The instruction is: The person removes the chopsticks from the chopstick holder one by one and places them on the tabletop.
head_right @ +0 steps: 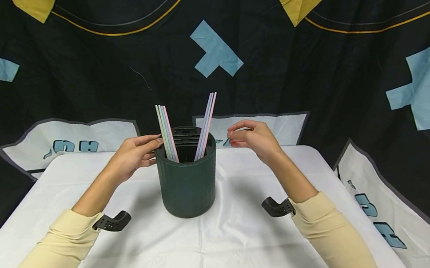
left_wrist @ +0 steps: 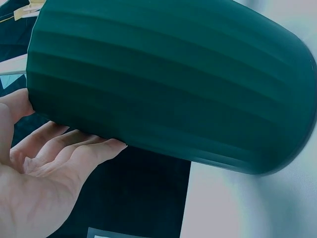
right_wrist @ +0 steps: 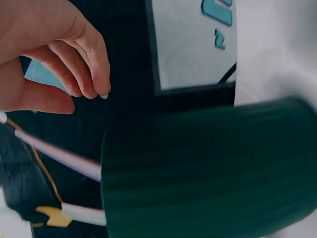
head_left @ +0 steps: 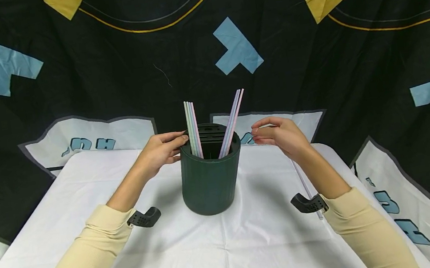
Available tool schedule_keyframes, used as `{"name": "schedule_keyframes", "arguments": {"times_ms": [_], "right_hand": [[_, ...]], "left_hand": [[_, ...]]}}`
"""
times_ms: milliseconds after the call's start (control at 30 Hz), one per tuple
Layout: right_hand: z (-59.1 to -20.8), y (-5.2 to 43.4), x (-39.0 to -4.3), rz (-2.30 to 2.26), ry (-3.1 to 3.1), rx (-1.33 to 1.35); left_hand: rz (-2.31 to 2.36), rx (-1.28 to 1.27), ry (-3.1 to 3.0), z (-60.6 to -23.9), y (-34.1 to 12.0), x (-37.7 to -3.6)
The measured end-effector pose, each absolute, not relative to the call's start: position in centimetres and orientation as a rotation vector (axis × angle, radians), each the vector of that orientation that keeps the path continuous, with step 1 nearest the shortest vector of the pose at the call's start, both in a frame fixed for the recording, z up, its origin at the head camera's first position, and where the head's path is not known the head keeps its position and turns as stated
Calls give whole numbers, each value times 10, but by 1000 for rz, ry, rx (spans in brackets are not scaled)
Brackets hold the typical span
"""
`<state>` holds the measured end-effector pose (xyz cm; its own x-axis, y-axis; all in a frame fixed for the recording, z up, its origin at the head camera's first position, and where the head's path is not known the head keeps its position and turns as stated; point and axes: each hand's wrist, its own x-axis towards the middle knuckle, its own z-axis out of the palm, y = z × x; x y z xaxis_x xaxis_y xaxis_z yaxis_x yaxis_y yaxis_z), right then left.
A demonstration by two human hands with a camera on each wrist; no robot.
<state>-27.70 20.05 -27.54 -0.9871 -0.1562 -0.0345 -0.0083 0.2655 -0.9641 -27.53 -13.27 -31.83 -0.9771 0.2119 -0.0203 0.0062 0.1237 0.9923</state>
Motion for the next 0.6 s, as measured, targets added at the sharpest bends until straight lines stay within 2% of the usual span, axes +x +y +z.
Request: {"name": "schedule_keyframes", "arguments": {"times_ms": [267, 600], "right_hand": [[-262, 176, -274, -1850, 2377, -245], [-263, 161, -272, -1896, 2301, -342]], "left_hand": [[1967, 233, 2251, -319, -133, -275], [1969, 229, 2232, -317, -133, -273]]}}
